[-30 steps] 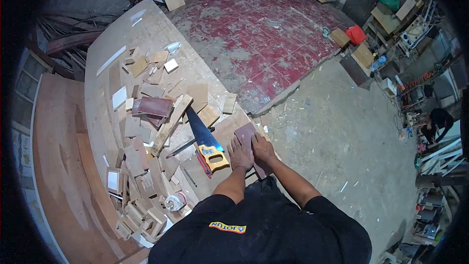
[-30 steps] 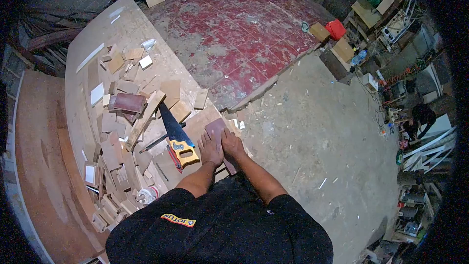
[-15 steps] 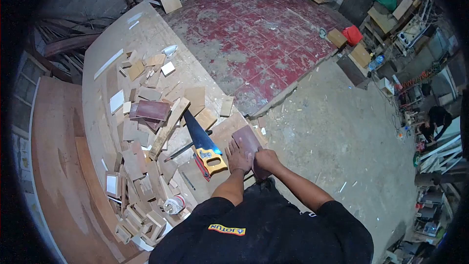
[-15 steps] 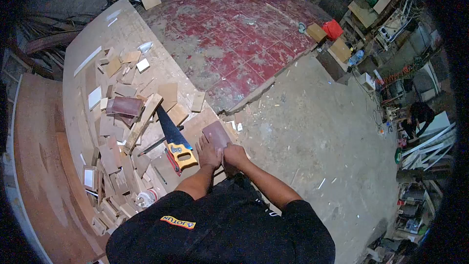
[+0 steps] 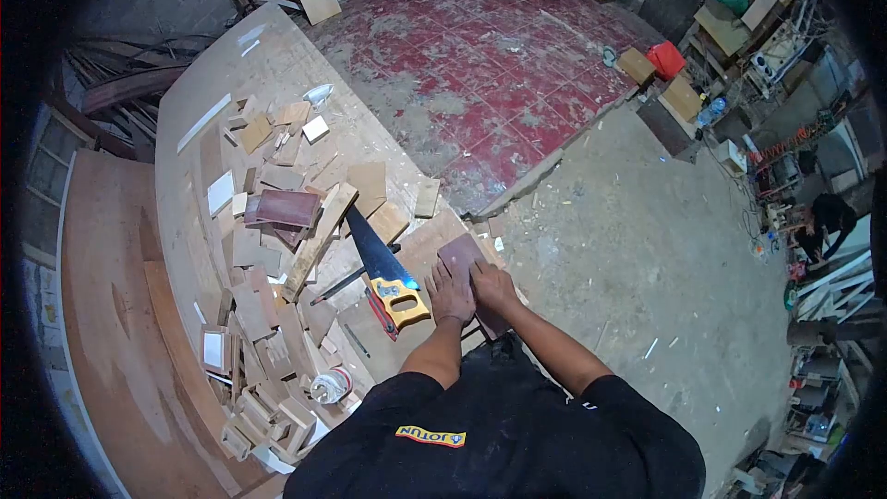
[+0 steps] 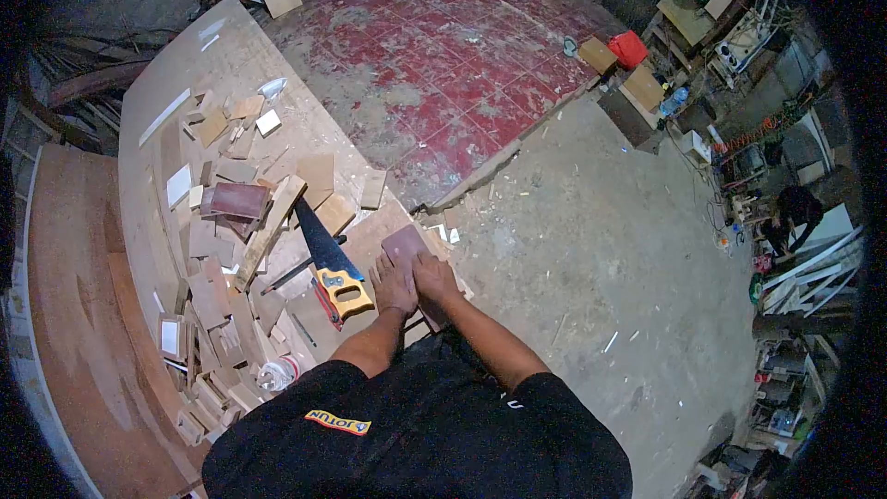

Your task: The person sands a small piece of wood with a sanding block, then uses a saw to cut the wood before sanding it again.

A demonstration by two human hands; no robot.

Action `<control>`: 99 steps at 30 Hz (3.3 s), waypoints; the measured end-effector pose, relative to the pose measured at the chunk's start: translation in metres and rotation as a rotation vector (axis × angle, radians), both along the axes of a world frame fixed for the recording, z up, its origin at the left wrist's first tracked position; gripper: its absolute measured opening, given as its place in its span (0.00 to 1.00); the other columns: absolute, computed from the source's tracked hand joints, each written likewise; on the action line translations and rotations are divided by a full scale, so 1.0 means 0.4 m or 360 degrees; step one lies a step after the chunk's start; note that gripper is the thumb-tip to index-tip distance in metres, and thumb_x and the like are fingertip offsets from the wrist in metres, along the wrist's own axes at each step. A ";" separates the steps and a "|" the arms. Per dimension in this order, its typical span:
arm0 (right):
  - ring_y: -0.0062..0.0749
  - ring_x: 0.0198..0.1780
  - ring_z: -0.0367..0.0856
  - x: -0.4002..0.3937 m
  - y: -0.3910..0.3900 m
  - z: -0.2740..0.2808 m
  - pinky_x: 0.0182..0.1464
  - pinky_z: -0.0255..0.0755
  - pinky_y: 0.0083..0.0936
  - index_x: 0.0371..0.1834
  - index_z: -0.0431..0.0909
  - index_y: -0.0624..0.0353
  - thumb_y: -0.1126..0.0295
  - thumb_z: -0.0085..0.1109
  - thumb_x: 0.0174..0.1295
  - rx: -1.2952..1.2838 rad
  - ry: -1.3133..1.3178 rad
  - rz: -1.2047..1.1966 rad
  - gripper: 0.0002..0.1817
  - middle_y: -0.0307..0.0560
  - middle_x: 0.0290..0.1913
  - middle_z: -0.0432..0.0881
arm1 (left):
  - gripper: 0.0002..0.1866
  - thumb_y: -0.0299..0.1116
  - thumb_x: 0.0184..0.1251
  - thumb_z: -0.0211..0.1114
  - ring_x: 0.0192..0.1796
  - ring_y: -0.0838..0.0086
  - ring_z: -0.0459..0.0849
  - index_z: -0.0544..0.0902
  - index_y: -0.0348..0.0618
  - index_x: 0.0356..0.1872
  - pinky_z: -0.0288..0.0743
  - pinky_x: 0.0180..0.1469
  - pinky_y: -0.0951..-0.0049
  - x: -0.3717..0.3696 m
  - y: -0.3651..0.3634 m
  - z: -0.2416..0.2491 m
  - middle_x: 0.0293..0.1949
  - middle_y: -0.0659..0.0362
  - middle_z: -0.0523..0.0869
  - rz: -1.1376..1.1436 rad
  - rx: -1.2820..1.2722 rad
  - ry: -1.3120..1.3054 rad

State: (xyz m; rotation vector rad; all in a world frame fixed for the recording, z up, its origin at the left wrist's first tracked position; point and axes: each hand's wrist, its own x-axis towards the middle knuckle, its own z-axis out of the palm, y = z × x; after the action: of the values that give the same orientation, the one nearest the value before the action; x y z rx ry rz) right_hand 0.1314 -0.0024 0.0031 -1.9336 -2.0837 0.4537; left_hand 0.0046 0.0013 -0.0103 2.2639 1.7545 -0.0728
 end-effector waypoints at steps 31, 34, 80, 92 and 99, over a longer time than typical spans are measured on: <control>0.51 0.33 0.86 0.000 -0.012 0.093 0.35 0.80 0.43 0.29 0.84 0.60 0.68 0.56 0.53 -0.0411 -0.0212 0.0201 0.09 0.57 0.37 0.83 | 0.41 0.46 0.68 0.51 0.79 0.51 0.41 0.42 0.45 0.77 0.30 0.76 0.48 -0.007 0.000 -0.005 0.76 0.42 0.45 0.0009 -0.0021 -0.0084; 0.52 0.34 0.86 0.002 0.005 0.099 0.35 0.81 0.44 0.27 0.84 0.60 0.67 0.57 0.52 -0.0491 -0.0250 0.0240 0.09 0.57 0.36 0.83 | 0.42 0.46 0.68 0.52 0.79 0.51 0.42 0.42 0.45 0.77 0.30 0.76 0.48 -0.005 0.001 -0.006 0.76 0.42 0.45 0.0019 -0.0029 -0.0050; 0.51 0.36 0.86 -0.005 -0.051 0.109 0.37 0.80 0.44 0.30 0.85 0.61 0.66 0.54 0.56 -0.0559 -0.0292 0.0280 0.12 0.58 0.36 0.84 | 0.44 0.51 0.66 0.53 0.78 0.51 0.42 0.44 0.45 0.77 0.30 0.76 0.48 -0.008 0.002 -0.008 0.76 0.41 0.47 0.0016 0.0006 -0.0096; 0.51 0.36 0.84 -0.012 0.067 0.026 0.34 0.80 0.43 0.32 0.78 0.61 0.68 0.57 0.54 0.0116 -0.0109 0.0056 0.08 0.56 0.41 0.80 | 0.41 0.49 0.67 0.52 0.78 0.49 0.45 0.46 0.46 0.77 0.31 0.76 0.48 -0.002 0.001 0.034 0.75 0.40 0.48 -0.0023 -0.0097 0.0053; 0.51 0.35 0.85 0.013 -0.051 0.060 0.34 0.80 0.43 0.30 0.82 0.61 0.68 0.55 0.54 -0.0245 -0.0171 0.0205 0.09 0.57 0.38 0.82 | 0.41 0.49 0.68 0.50 0.78 0.50 0.44 0.44 0.45 0.77 0.31 0.76 0.49 -0.004 -0.003 0.006 0.76 0.41 0.47 0.0009 0.0029 -0.0033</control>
State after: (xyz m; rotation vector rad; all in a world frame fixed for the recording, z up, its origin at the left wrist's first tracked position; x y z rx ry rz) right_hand 0.1364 -0.0229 0.0271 -1.9531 -2.3139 0.5644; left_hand 0.0030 0.0002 -0.0081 2.2643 1.7580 -0.0322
